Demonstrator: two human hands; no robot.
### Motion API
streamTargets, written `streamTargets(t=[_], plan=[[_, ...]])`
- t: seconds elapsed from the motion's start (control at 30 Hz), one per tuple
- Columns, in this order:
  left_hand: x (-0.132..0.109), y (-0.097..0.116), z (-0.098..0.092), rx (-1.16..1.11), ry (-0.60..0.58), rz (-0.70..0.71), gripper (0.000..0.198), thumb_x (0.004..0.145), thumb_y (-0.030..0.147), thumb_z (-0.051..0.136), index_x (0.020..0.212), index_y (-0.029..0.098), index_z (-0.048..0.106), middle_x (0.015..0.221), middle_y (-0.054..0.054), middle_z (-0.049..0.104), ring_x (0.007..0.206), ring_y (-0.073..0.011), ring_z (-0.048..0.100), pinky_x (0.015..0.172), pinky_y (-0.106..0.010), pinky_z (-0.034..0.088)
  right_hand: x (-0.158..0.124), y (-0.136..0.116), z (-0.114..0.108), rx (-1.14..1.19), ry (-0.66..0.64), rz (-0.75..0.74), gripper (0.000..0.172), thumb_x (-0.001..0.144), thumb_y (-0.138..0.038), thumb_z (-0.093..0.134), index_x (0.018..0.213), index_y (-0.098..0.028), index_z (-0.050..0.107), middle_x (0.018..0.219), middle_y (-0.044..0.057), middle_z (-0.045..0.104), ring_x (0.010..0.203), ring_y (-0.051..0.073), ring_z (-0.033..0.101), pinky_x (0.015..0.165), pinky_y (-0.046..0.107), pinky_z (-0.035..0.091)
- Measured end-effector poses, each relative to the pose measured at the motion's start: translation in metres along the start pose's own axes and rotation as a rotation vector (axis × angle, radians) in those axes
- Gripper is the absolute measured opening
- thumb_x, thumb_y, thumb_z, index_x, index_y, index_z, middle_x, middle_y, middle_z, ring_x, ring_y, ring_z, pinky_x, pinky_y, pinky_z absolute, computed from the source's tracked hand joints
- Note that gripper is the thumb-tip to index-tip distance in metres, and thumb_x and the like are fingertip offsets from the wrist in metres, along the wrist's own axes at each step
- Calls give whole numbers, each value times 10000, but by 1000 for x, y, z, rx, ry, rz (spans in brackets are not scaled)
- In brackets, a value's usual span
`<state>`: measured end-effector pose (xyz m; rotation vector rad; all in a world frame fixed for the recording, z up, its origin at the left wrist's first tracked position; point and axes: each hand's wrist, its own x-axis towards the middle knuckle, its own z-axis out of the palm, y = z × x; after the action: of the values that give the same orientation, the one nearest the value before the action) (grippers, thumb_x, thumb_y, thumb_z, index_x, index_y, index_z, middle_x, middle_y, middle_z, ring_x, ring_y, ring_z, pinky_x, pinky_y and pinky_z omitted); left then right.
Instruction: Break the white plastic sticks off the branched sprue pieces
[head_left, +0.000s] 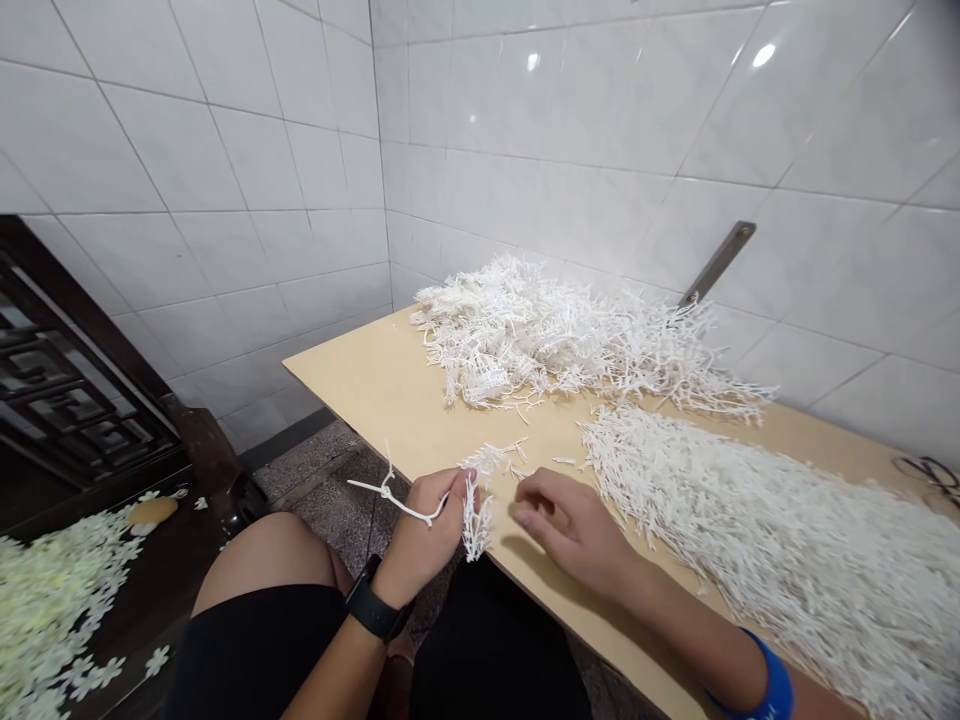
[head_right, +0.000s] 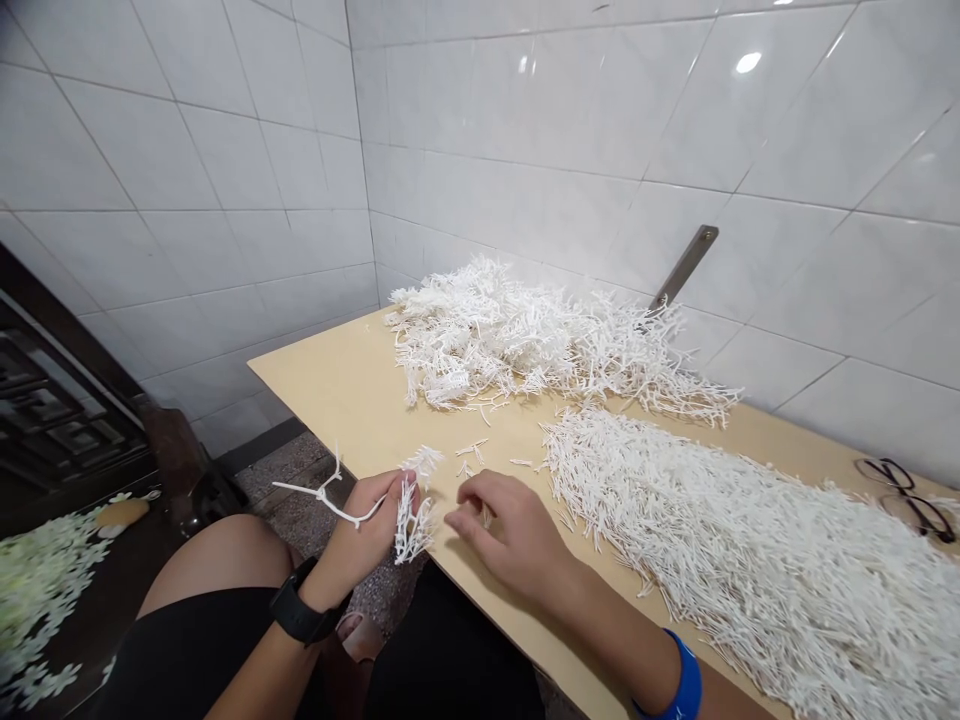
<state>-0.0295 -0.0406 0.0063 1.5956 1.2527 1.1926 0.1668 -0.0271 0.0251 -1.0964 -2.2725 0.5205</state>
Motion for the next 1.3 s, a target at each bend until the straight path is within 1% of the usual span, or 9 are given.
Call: streamTargets(t=[0.1, 0.33, 0.5, 0.57, 0.67, 0.77, 0.97, 1.17, 1.3], plan=[[-1, 1, 7, 60, -1, 35, 422, 959, 373, 379, 594, 184, 474, 544, 24, 484, 534, -127, 462, 568, -245, 350, -2, -9, 5, 73, -118, -42, 196, 955, -346, 511, 855, -190, 574, 765, 22, 614, 700, 155, 543, 665, 276, 403], [8, -13, -22, 138, 390, -51, 337, 940, 328, 373, 629, 211, 429, 550, 29, 449, 517, -138, 429, 532, -246, 321, -8, -17, 6, -14, -106, -164, 340, 950, -177, 396, 611, -196, 369, 572, -31, 434, 548, 117, 413, 636, 284, 335], [1, 1, -21, -21, 176, -52, 409, 959, 387, 362, 608, 196, 451, 539, 30, 454, 488, -120, 419, 513, -240, 330, -3, -10, 4, -72, -23, -101, 210, 923, -380, 576, 846, -185, 564, 763, 29, 617, 706, 172, 551, 700, 310, 390], [-3, 8, -11, -50, 60, -14, 420, 959, 388, 368, 602, 189, 466, 540, 26, 460, 506, -121, 429, 527, -239, 341, -2, -10, 5, -71, -25, -108, 343, 873, -450, 644, 1072, -181, 569, 948, 80, 652, 842, 214, 580, 757, 335, 419], [-6, 13, -2, -71, -26, -6, 430, 957, 392, 364, 591, 189, 464, 531, 26, 448, 511, -123, 422, 542, -244, 352, -5, -12, 7, -45, -120, -214, 161, 958, -339, 528, 985, -194, 593, 900, 64, 643, 818, 191, 568, 738, 314, 418], [-5, 11, -1, -15, 81, -9, 404, 943, 379, 378, 585, 198, 427, 531, 29, 423, 513, -123, 392, 524, -245, 322, -7, -15, 8, -43, -169, -317, 313, 990, -212, 395, 702, -192, 515, 663, 14, 544, 641, 151, 486, 643, 292, 366], [1, 0, -4, 25, 236, -33, 366, 911, 346, 411, 577, 196, 423, 541, 25, 441, 539, -127, 411, 532, -244, 308, -3, -22, 1, -35, -92, -395, 326, 955, -158, 402, 633, -207, 403, 582, -13, 452, 563, 136, 401, 592, 297, 318], [14, -24, -44, -137, 524, -133, 327, 877, 409, 506, 636, 199, 434, 549, 59, 410, 497, -100, 363, 496, -216, 297, -9, -20, -2, 8, -8, -367, 354, 916, -132, 406, 588, -213, 301, 542, -27, 384, 522, 121, 360, 565, 282, 308], [11, -20, -47, -157, 406, -140, 434, 898, 513, 468, 604, 194, 459, 524, 47, 429, 469, -103, 381, 470, -222, 304, -2, 1, 3, -91, -6, -188, 391, 974, -248, 433, 586, -196, 435, 555, -8, 501, 534, 122, 465, 587, 265, 355]])
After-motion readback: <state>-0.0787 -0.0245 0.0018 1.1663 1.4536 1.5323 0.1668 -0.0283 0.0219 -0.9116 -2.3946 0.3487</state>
